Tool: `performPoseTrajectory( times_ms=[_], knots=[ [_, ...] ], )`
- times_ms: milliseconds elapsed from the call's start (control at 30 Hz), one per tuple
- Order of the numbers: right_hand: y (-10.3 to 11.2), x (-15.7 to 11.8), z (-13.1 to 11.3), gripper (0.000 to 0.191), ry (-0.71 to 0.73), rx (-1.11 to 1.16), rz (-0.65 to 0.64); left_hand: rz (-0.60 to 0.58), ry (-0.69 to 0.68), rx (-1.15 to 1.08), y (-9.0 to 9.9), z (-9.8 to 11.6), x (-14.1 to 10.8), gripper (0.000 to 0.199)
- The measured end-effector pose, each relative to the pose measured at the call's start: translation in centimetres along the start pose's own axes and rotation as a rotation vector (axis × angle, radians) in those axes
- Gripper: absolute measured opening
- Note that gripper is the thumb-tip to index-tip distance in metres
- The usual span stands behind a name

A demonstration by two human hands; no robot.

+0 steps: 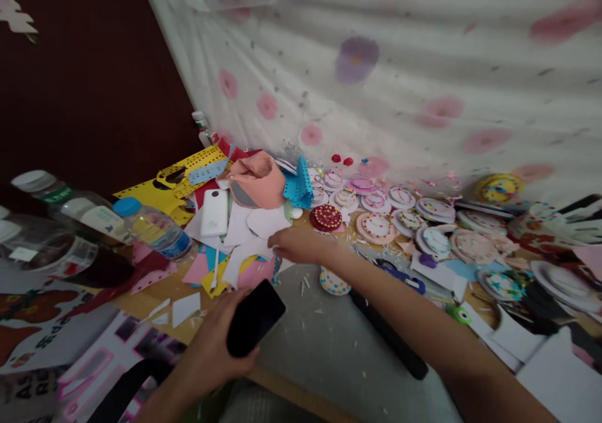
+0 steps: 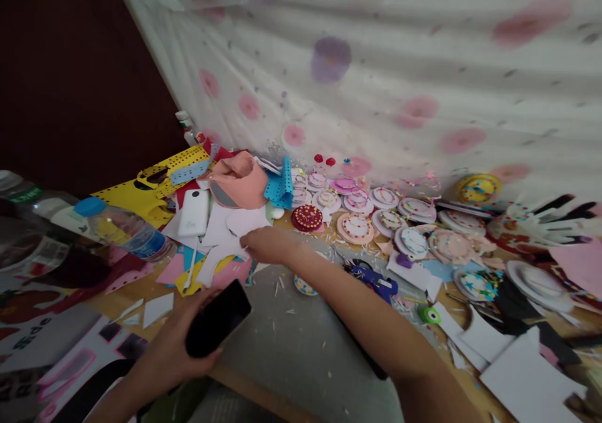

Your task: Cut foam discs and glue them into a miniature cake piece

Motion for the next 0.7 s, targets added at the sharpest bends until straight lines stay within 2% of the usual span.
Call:
performPoseTrajectory(
  times_ms=[100,233,367,467,533,600,667,700],
  knots=[
    [2.1,-2.0,1.9,0.027,-0.038,0.000,0.040,-0.065,-0.079,-0.041,-2.4,2.4,2.5,0.075],
    [2.9,-3.5,2.3,0.026,-0.052,-0.002,0.048,0.019,-0.179,-0.037,-4.0,5.2,6.9,0.072],
    [2.4,-3.6,2.4,0.028,-0.054,-0.005,0.050,0.061,-0.179,-0.003,-5.9,6.2,10.1,0.071],
    [2.1,-3.3,2.6,0.031,-0.051,-0.014,0.052,0.106,-0.178,0.011,-6.4,6.3,10.9,0.067],
    [2.0,-3.1,2.7,0.030,-0.043,-0.025,0.050,0.160,-0.183,0.012,-5.5,6.0,10.6,0.060],
    [2.1,-2.8,2.5,0.029,-0.027,-0.037,0.040,0.256,-0.171,0.008,-3.2,5.1,9.5,0.049],
    [2.0,-2.3,2.1,0.028,-0.004,-0.053,0.021,0.447,-0.096,0.015,0.5,3.0,7.8,0.037],
    [1.9,-2.0,1.7,0.027,0.009,-0.063,0.007,0.616,-0.016,0.031,2.8,1.4,6.7,0.037]
  ],
)
Point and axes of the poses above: each hand's wrist, its own x-axis towards the middle knuckle, its own y-axis out of the back of the hand, z = x × y, the point moved 6 cm from there along x, towards the middle knuckle, and after that the axes turned 5 degrees about -z, right-handed, at the moved point
